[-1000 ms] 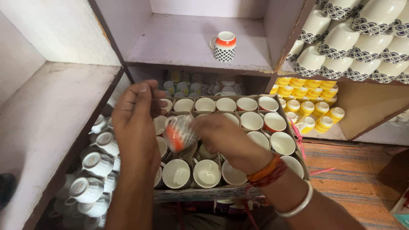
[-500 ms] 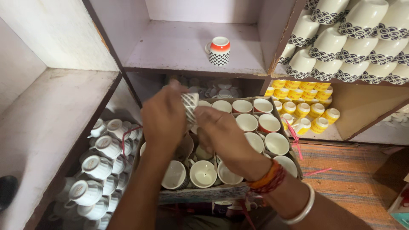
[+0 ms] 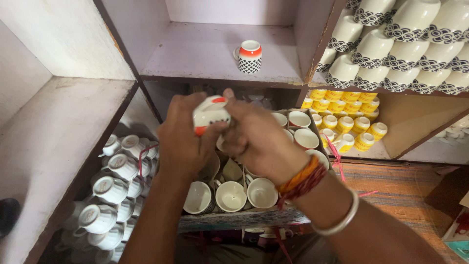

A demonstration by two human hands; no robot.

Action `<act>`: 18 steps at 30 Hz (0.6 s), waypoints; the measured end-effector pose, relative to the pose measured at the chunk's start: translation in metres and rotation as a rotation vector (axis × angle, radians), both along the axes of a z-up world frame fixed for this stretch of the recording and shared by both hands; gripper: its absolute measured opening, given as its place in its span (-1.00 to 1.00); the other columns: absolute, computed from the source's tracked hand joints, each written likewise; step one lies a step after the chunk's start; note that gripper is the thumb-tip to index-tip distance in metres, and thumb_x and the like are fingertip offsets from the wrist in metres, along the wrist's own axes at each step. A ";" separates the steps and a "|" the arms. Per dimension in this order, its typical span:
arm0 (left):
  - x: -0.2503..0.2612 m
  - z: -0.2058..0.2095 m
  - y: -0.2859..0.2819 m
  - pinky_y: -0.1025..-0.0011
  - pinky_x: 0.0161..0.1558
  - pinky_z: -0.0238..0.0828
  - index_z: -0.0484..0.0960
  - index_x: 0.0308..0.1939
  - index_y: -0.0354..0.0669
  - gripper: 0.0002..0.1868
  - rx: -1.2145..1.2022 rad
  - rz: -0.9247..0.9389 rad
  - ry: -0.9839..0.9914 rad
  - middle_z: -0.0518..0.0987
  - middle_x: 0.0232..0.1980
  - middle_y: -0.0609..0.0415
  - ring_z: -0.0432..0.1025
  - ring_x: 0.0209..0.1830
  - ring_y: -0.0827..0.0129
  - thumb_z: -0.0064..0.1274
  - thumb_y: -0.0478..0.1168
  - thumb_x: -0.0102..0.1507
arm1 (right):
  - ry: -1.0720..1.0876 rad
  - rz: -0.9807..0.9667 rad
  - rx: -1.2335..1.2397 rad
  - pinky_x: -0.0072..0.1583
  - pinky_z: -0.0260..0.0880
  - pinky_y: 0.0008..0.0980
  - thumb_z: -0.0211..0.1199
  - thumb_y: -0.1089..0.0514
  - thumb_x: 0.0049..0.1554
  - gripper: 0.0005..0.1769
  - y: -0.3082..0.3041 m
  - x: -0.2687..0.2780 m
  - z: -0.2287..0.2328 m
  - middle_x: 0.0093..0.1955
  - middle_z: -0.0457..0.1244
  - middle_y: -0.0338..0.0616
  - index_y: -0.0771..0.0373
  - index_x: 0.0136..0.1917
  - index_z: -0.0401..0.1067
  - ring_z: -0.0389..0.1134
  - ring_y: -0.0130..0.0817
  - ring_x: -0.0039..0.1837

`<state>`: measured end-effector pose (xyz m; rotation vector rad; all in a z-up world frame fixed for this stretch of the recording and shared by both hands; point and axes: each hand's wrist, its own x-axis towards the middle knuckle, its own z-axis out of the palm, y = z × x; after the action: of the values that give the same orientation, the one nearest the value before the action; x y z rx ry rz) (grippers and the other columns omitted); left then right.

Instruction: The person removes patterned ceramic cups from a cardboard box and places them onto a shelf. They handle the cups one by one, arranging them in neat rows on the shelf.

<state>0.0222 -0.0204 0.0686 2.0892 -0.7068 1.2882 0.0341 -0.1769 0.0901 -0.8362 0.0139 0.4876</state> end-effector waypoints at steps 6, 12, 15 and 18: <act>0.015 -0.003 0.002 0.31 -0.66 0.03 0.57 -0.18 -0.22 -0.42 -1.238 -0.383 1.107 0.46 -0.46 0.07 0.24 -0.64 0.31 0.02 0.27 0.53 | -1.393 -0.351 -0.854 -0.18 0.20 -0.53 0.02 -0.04 0.50 -0.71 0.009 -0.014 -0.038 -0.25 0.22 -0.26 0.18 0.04 0.34 0.24 -0.49 -0.24; -0.006 -0.001 -0.004 0.26 -0.20 0.47 0.46 0.05 -0.48 -0.60 -0.227 -0.001 0.115 0.54 -0.11 -0.26 0.50 -0.18 0.04 -0.02 -0.08 0.46 | -0.335 -0.079 -0.513 -0.40 0.00 -0.49 0.08 -0.01 0.31 -0.72 0.001 -0.004 -0.034 -0.46 0.09 -0.36 0.21 -0.02 0.48 0.02 -0.61 -0.48; -0.007 -0.009 -0.005 0.21 -0.22 0.45 0.42 0.08 -0.52 -0.62 -0.144 -0.083 -0.001 0.54 -0.15 -0.27 0.51 -0.22 -0.02 0.10 -0.22 0.36 | -0.103 0.016 -0.215 -0.38 0.02 -0.48 0.11 0.14 0.25 -0.87 0.007 -0.011 -0.023 -0.37 0.15 -0.36 0.22 -0.07 0.38 0.03 -0.59 -0.46; 0.002 -0.015 0.001 0.28 -0.14 0.47 0.55 -0.03 -0.26 -0.80 -0.188 -0.057 0.114 0.60 -0.15 -0.13 0.54 -0.18 0.13 -0.06 -0.18 0.48 | -0.132 -0.081 -0.281 -0.38 0.06 -0.46 0.16 -0.04 0.33 -0.68 0.015 -0.024 -0.021 -0.38 0.14 -0.31 0.27 0.01 0.45 0.09 -0.55 -0.45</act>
<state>0.0243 -0.0193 0.0534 1.9592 -0.5687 1.1481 0.0105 -0.1615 0.0691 -1.1380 -0.0052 0.3573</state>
